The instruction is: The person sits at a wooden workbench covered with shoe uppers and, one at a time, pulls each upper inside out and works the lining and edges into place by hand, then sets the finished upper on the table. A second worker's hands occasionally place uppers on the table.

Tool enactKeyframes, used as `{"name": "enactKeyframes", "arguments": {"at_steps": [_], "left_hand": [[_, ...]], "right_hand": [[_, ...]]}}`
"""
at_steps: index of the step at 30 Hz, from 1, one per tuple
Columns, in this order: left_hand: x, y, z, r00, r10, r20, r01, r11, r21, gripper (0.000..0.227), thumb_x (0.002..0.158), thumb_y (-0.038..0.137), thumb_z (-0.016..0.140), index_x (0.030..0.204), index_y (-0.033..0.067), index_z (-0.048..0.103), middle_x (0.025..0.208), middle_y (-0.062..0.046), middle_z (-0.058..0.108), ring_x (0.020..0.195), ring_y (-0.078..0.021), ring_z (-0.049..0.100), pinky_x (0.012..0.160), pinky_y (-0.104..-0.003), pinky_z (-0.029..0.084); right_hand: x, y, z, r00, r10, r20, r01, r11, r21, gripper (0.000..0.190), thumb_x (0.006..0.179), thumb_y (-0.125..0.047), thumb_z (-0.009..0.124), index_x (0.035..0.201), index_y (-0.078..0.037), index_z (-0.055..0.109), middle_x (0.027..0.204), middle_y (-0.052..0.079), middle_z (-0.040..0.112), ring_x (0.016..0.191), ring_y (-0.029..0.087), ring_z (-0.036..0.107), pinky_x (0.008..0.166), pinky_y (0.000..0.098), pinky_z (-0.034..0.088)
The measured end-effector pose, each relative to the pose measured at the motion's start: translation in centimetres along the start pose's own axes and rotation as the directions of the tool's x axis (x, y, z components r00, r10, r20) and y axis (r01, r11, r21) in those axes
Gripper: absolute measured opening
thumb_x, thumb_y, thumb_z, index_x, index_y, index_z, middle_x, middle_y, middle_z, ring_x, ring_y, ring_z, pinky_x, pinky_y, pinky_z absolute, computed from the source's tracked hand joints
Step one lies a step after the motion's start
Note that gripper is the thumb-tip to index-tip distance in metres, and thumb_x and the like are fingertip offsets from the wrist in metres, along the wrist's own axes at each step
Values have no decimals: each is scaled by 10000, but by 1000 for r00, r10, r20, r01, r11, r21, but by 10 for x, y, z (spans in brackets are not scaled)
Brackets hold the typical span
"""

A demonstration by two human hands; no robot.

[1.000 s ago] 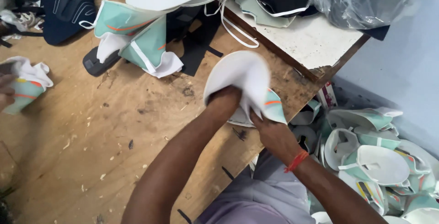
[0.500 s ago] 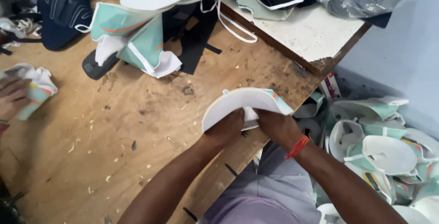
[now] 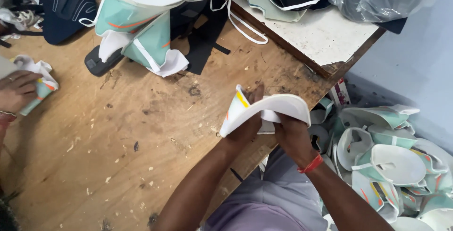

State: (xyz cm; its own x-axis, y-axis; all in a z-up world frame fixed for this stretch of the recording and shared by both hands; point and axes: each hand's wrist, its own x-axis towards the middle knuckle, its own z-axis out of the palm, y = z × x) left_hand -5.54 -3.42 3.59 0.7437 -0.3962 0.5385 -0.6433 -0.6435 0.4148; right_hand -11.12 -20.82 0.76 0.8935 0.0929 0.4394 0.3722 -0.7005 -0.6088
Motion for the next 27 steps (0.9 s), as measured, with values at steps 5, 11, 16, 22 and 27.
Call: {"name": "enactKeyframes", "arguments": {"at_steps": [5,11,16,22,27], "left_hand": [[24,9,2,986,101,-133,-91,993,78,378,895,154,602,1239,-1,575,1160,-258,677,1015,-450,628,868,-496,521],[16,-9,29,965,-203,163,231,958,-171,193,932,227,606,1075,109,659,924,-158,687,860,-368,670,744,-485,532],[-8,-32,46,991,-47,124,52,998,-39,181,1017,242,598,966,72,632,895,-185,650,852,-396,630,764,-493,523],[4,-13,17,993,109,54,-118,967,226,173,900,149,571,1009,41,650,909,-212,655,890,-399,650,809,-489,532],[25,42,-50,969,208,130,-233,948,216,111,954,156,570,961,67,636,887,-167,668,862,-343,660,872,-453,555]], "right_hand": [[6,2,-16,1000,-20,12,21,997,-80,518,871,-21,648,1385,-56,605,1287,222,656,1207,427,621,1026,507,498],[9,12,-8,991,-24,134,55,970,-235,560,830,-51,669,1385,-86,603,1295,228,655,1188,434,626,1006,524,509],[4,17,-3,974,-20,227,95,941,-324,601,755,-127,713,1350,-124,630,1172,211,687,1081,428,653,907,536,532],[8,17,-8,963,20,267,80,929,-360,526,787,-158,695,1311,-144,645,1141,173,714,1029,394,683,900,512,555],[11,16,-31,694,286,660,-498,854,153,551,970,-286,598,1487,-138,476,1387,132,568,1266,292,579,1066,430,476]]}}
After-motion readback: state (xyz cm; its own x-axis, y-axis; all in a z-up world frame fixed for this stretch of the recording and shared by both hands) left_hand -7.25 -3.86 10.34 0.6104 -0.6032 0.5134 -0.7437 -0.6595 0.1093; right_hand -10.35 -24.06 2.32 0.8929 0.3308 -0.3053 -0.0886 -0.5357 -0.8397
